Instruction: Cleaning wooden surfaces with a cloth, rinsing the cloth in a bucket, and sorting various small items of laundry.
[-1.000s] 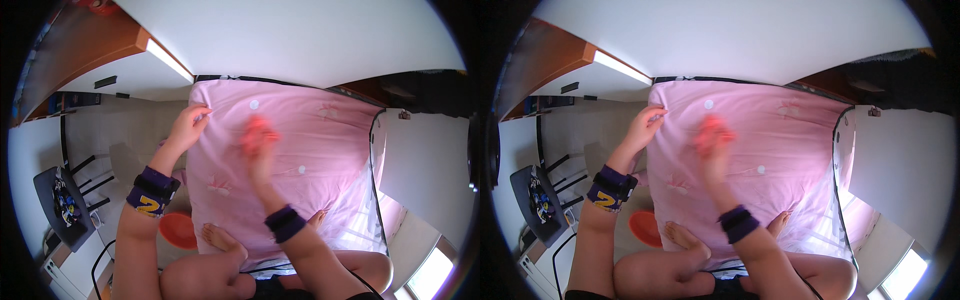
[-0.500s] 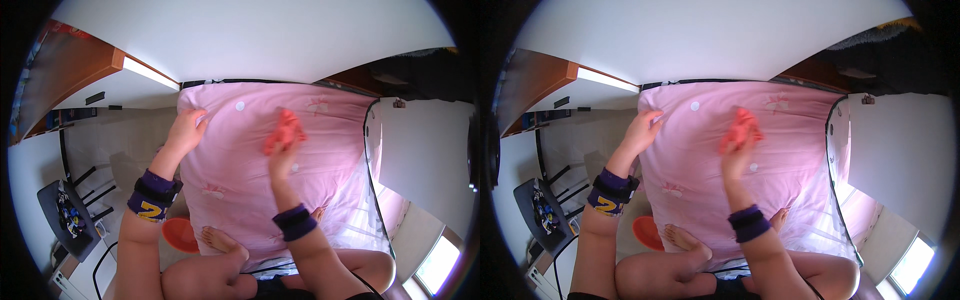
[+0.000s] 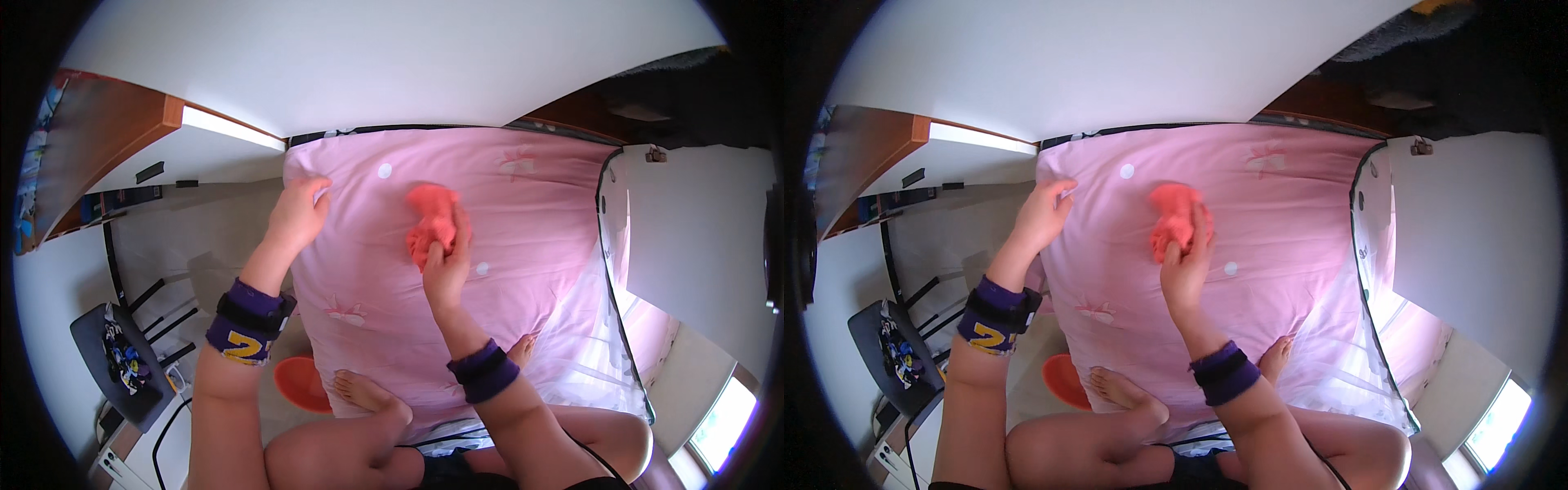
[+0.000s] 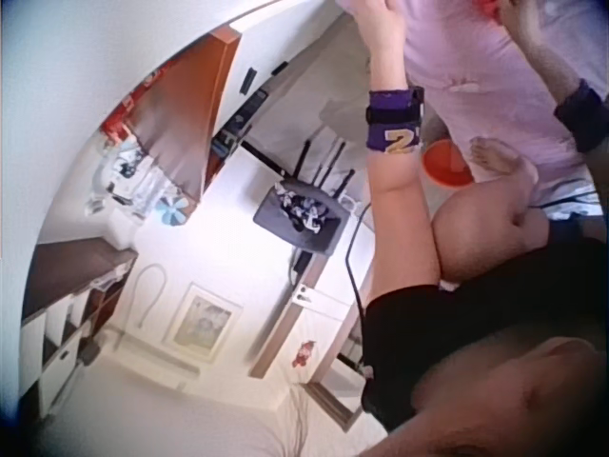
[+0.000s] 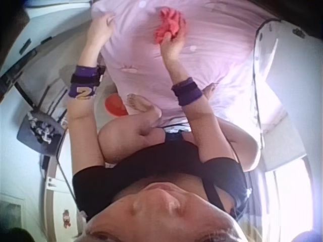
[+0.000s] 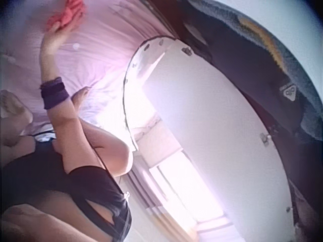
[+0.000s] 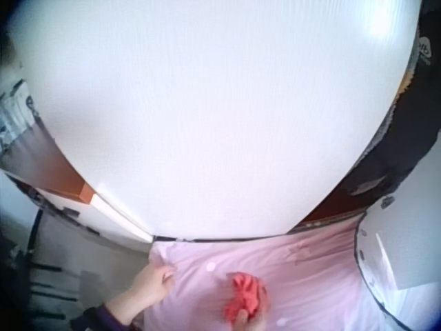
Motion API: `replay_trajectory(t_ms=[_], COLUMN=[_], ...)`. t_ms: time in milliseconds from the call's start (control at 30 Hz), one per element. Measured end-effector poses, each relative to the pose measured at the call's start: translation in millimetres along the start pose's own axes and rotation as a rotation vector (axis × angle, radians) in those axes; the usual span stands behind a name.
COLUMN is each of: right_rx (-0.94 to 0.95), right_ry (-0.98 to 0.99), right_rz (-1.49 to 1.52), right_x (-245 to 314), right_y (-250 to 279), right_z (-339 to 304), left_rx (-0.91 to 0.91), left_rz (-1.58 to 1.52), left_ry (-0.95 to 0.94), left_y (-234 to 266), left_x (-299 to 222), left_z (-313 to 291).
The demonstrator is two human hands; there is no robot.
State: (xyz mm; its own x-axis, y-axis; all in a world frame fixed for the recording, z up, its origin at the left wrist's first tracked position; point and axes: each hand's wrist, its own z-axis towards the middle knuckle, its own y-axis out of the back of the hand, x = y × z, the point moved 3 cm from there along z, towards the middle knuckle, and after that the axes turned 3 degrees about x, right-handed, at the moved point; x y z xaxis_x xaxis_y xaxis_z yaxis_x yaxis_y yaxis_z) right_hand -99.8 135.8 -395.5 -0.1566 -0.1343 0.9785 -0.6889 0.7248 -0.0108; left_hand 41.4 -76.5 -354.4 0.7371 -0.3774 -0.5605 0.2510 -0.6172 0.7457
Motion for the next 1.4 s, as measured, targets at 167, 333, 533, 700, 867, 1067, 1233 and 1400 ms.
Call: replay_trajectory(t_ms=[167, 333, 533, 700, 867, 1067, 1233, 1400], right_rx=[0.732, 0.803, 0.262, 0.943, 0.262, -0.401, -0.233, 0.419], right_ry=[-0.500, -0.086, -0.273, -0.176, -0.012, 0.176, 0.147, -0.315], right_rz=[0.285, 0.110, -0.025, -0.291, 0.091, -0.636, -0.070, 0.604], right_x=[-28.0, 19.2, 17.0, 8.0, 28.4, 56.1, -17.6, -36.6], right_y=[-145.3, -133.4, -83.7, -99.1, 41.5, 256.6, 157.1, -86.7], right_z=[-105.9, -108.4, -58.9, -114.8, -48.3, 18.1, -47.6, -157.6], left_rx=[-0.069, -0.039, -0.092, -0.189, -0.065, -0.119, -0.096, -0.089], left_rz=[-0.030, -0.107, -0.162, -0.052, 0.190, 0.280, 0.337, 0.356], left_ry=[-0.018, 0.009, 0.019, -0.148, -0.426, -0.445, -0.419, -0.412], left_y=[-15.9, 8.9, -7.7, -27.2, -67.8, -90.9, -85.4, -81.9], left_x=[13.2, 25.2, 17.9, -5.1, -70.7, -82.0, -75.4, -85.3], left_z=[2.2, -2.1, -2.4, -10.0, -24.6, 7.1, 4.9, 8.3])
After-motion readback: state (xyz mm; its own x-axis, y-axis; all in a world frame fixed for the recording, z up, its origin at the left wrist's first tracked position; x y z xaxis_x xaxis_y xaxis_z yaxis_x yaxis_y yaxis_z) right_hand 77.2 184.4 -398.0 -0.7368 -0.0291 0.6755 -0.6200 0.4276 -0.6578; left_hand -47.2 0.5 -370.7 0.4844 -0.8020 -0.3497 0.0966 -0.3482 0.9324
